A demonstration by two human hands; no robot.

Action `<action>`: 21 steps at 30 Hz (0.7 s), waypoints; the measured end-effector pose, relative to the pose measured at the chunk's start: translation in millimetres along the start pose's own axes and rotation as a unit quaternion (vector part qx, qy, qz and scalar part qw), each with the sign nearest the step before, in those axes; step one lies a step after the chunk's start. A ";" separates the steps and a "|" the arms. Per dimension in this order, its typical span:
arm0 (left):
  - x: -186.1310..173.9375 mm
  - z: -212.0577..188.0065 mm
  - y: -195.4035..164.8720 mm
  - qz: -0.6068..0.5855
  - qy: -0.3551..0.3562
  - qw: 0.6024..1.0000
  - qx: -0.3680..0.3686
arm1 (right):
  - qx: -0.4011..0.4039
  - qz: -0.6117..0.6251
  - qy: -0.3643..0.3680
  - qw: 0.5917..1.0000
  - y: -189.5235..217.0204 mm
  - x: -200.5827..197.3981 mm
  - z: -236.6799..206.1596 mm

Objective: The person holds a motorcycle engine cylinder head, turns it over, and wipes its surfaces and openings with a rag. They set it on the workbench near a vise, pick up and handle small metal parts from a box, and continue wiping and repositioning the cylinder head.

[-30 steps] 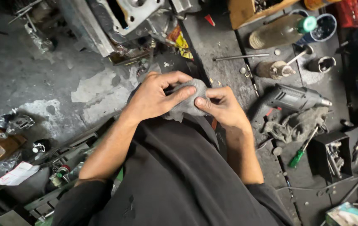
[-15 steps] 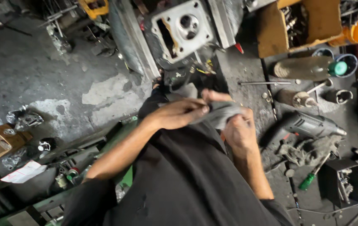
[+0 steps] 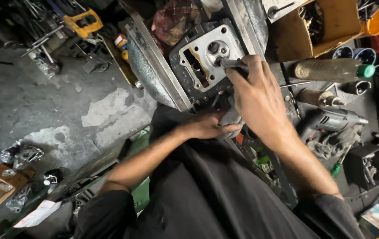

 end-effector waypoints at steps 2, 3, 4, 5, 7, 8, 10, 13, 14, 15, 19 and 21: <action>-13.7 -2.5 -3.4 0.002 0.006 1.000 0.021 | 0.017 -0.058 0.042 0.997 9.3 11.0 14.6; -17.2 -4.0 -2.1 0.002 0.020 1.000 0.011 | 0.019 -0.043 0.038 0.998 12.1 13.4 22.0; -20.0 -6.7 -0.3 0.000 0.034 0.999 0.000 | 0.022 -0.026 0.035 0.999 13.1 16.0 28.5; -23.1 -8.9 2.0 0.022 0.039 0.999 -0.008 | 0.024 -0.010 0.031 0.999 12.4 18.4 33.8; -28.7 -14.1 7.6 0.068 0.049 0.996 -0.021 | 0.009 0.097 0.044 0.994 5.7 19.4 42.2; -33.7 -15.4 3.5 0.052 0.032 0.998 0.015 | -0.001 0.151 0.050 0.987 3.6 19.4 44.8; -44.2 -17.9 -4.4 0.021 -0.003 0.996 0.082 | -0.041 0.090 0.046 0.994 0.1 15.4 47.3; -44.0 -16.6 -3.7 -0.044 0.052 0.996 0.059 | -0.044 -0.031 0.094 0.994 4.0 15.8 49.7; -44.2 -14.3 -5.0 -0.053 0.060 0.995 0.055 | -0.040 -0.079 0.117 0.989 8.2 16.1 51.7; -42.8 -12.0 -7.5 -0.063 0.068 0.994 0.051 | -0.051 -0.117 0.128 0.984 18.3 15.9 54.1; -29.2 -6.0 -13.0 0.092 0.125 0.987 0.043 | -0.010 -0.240 0.221 0.945 45.5 11.2 57.8; -30.0 -7.3 -18.0 0.105 0.114 0.986 0.055 | 0.052 -0.232 0.295 0.925 38.2 5.9 53.1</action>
Point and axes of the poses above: each hand's wrist, its own z-axis towards the middle knuckle, its own x-axis out of the palm, y = z × x, the point moved 7 cm from there along z, towards the middle knuckle, and after that the axes turned 9 degrees about -y, right-handed, at the moved point
